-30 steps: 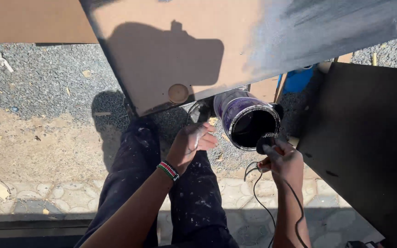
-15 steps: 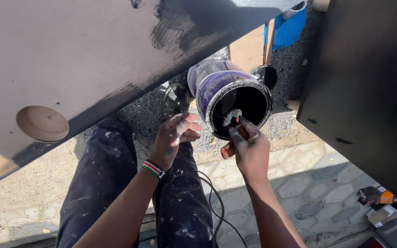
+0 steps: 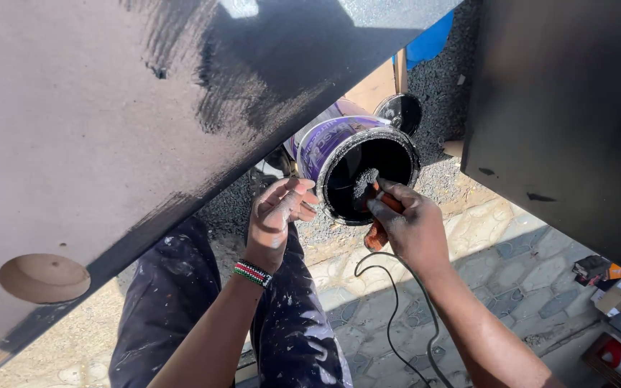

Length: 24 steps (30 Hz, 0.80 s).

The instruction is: The person paints a rectangular wooden board with black paint using a sponge. They repeatedly dip the sponge into a paint can and apply the paint to the board's surface. The person also handles other wooden boards and a plastic-wrapped item nearby.

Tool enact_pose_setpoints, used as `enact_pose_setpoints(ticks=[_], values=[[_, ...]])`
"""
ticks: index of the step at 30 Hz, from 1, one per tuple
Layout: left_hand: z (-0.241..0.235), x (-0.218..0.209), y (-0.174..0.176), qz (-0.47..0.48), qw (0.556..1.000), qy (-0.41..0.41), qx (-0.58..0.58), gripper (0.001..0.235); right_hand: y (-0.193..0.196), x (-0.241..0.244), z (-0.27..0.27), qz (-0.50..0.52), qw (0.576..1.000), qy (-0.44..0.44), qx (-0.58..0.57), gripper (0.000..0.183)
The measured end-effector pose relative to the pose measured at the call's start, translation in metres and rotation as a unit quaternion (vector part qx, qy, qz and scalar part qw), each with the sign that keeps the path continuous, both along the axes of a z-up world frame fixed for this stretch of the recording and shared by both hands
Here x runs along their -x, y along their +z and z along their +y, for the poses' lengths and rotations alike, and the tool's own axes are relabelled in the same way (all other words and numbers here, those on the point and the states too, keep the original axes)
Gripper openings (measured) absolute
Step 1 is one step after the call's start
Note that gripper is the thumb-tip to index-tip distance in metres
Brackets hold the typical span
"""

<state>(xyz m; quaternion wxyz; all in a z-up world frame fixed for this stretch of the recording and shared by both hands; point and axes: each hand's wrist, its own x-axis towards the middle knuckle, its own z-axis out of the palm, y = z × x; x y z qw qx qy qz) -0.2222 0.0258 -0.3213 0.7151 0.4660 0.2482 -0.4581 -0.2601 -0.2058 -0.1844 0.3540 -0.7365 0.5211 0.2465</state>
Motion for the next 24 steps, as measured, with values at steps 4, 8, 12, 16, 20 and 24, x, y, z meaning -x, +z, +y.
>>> enact_pose_setpoints(ticks=[4,8,12,16,20,24], values=[[0.016,0.019,-0.045,-0.016,0.985,0.062,0.159,0.096,-0.09,0.003,-0.004,-0.019,0.996,0.071,0.05,0.039],[0.003,-0.001,-0.009,-0.036,0.999,0.012,0.002,0.059,-0.151,0.017,-0.01,0.051,0.994,0.04,0.092,0.026],[-0.005,-0.009,0.005,-0.003,0.998,0.007,-0.057,0.035,-0.15,-0.002,-0.001,0.07,0.991,0.007,0.111,0.026],[-0.007,-0.017,0.018,0.001,0.998,-0.006,-0.067,0.033,-0.15,-0.004,-0.007,0.082,0.991,0.022,0.105,0.025],[-0.008,-0.015,0.018,-0.003,0.997,-0.005,-0.075,0.035,-0.154,-0.005,-0.01,0.088,0.99,0.032,0.104,0.024],[-0.011,-0.007,0.007,0.006,0.997,0.009,-0.082,0.038,-0.161,-0.006,-0.012,0.084,0.992,-0.001,0.089,0.028]])
